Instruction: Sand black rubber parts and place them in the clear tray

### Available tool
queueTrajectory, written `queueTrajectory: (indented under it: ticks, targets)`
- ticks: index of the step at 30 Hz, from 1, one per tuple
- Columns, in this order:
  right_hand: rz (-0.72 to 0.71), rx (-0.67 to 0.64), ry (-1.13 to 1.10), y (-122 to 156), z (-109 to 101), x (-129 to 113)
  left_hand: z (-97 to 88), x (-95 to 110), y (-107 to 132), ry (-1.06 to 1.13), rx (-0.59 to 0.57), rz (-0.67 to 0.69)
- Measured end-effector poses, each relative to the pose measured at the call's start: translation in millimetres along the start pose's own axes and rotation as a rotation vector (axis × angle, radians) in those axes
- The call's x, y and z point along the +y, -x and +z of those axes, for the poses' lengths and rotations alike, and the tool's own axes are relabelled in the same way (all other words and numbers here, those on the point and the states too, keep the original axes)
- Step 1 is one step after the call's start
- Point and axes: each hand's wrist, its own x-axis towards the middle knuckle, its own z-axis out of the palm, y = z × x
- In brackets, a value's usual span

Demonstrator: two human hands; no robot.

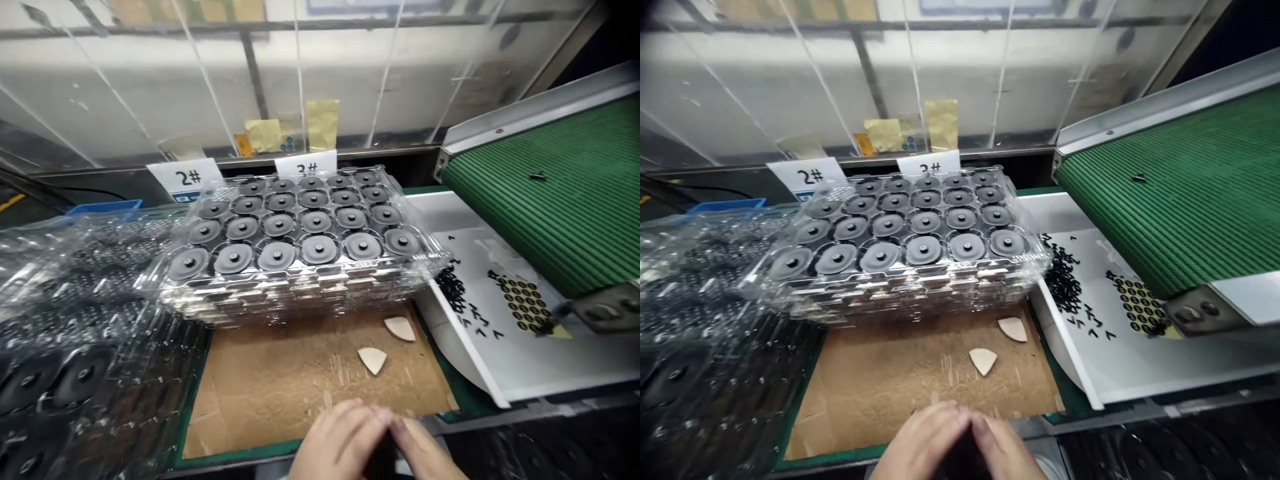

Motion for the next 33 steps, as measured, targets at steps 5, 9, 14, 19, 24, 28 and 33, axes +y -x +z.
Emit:
queueTrajectory:
  ticks: [5, 9, 14, 19, 24, 28, 33]
  targets:
    - [0.064, 0.267, 0.386, -31.7, 10.7, 38.8, -0.6, 0.9, 17.2, 0.997, 0.301, -0.703]
    - [0.069, 0.262, 0.405, -45.2, 18.0, 69.0, -9.6, 15.6, 13.0, 1.508, 0.518, -0.832]
    - [0.032, 0.255, 0.409, -48.3, 21.8, 82.4, -6.8, 16.2, 6.5, 1.573, 0.643, -0.821]
    - [0.030, 0.310, 0.413, -46.6, 26.0, 81.3, -4.2, 15.6, -1.7, 1.618, 0.676, -0.852]
    - [-0.047, 0.326, 0.373, -42.0, 37.7, 74.6, -7.0, 23.2, -8.0, 1.614, 0.708, -0.855]
    - [-0.088, 0.316, 0.285, -54.4, 23.6, 51.0, -8.4, 27.8, -5.1, 1.582, 0.683, -0.824]
    - [-0.155, 0.372, 0.132, -56.3, 0.8, -37.6, -5.5, 32.5, -8.4, 1.499, 0.671, -0.744]
